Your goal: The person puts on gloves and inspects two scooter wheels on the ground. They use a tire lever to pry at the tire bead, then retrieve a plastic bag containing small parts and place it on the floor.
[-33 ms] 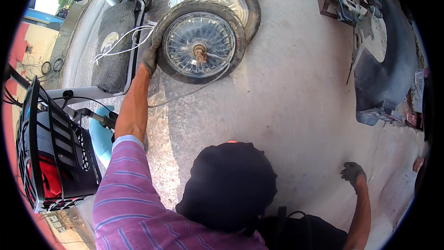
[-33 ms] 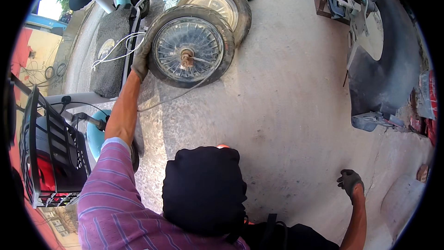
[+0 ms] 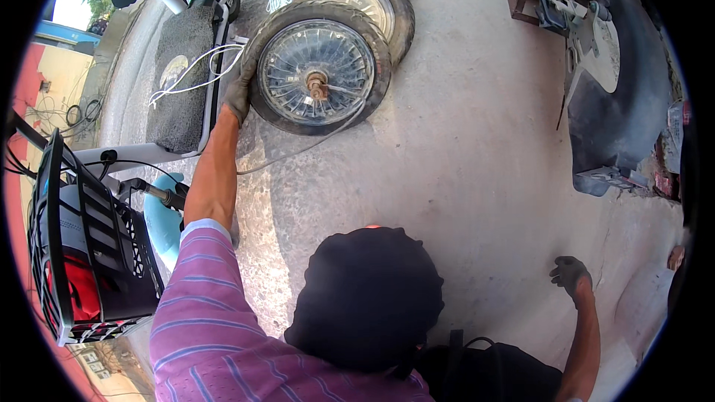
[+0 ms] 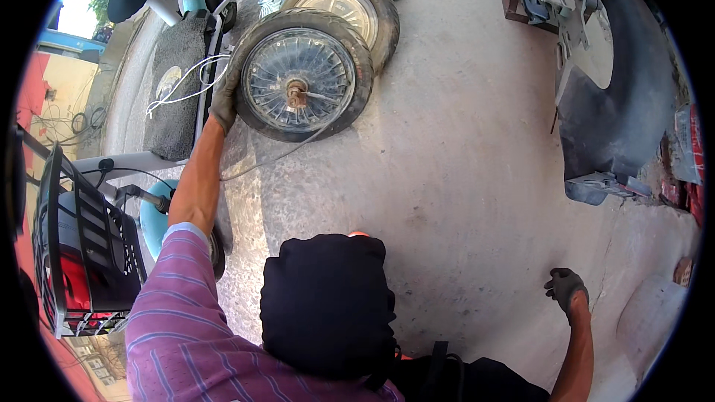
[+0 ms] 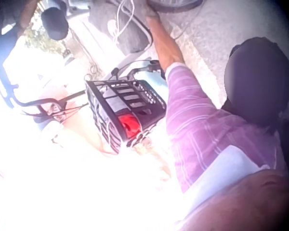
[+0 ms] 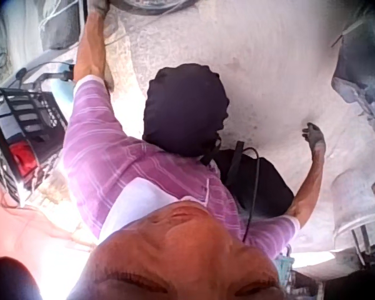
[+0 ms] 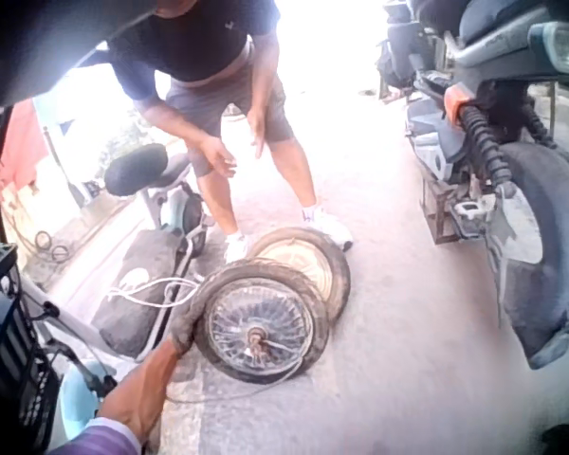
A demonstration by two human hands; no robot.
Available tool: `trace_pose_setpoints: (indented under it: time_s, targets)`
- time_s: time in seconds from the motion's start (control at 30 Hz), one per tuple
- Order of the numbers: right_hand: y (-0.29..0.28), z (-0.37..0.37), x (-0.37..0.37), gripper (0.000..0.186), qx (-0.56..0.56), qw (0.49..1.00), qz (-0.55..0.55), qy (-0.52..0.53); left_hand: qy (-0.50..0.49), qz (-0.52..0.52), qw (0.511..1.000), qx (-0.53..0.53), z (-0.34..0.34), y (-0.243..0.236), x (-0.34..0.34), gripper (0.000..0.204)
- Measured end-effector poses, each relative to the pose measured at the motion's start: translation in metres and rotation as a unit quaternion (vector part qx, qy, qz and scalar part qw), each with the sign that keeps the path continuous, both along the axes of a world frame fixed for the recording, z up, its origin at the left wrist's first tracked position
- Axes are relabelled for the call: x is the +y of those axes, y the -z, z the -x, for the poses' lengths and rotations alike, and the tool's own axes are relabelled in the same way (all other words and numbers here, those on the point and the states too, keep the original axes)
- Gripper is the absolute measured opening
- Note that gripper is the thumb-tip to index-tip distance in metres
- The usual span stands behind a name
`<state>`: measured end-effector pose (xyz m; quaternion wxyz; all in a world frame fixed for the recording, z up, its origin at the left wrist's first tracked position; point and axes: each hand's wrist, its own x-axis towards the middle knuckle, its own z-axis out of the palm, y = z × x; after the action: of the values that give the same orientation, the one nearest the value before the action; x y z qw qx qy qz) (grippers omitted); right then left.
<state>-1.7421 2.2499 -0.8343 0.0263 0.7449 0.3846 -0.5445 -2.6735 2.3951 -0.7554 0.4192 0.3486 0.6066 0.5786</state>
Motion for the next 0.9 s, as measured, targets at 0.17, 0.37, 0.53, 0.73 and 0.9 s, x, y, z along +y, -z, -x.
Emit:
trace_pose_setpoints:
  time_s: [0.17, 0.37, 0.53, 0.73, 0.9]
  targets:
    - [-0.015, 0.01, -0.005, 0.037, -0.019, 1.0, 0.003, -0.019, 0.009, -0.015, 0.999, -0.031, 0.01, 0.011, 0.0, 0.068]
    - [-0.001, -0.005, -0.017, 0.035, -0.013, 1.0, 0.001, 0.003, 0.014, -0.028, 0.999, -0.026, 0.017, 0.027, 0.002, 0.07]
    - [0.005, -0.005, -0.01, 0.036, -0.016, 1.0, -0.008, -0.015, -0.02, 0.002, 1.0, 0.019, 0.021, 0.041, -0.005, 0.089]
    - [-0.003, 0.002, -0.005, 0.036, -0.011, 1.0, -0.014, -0.01, -0.032, 0.01, 0.999, 0.034, -0.014, 0.032, -0.01, 0.08]
    - [-0.008, 0.002, -0.007, 0.036, -0.015, 1.0, -0.014, -0.013, -0.035, -0.003, 0.996, 0.081, -0.027, 0.028, -0.02, 0.082]
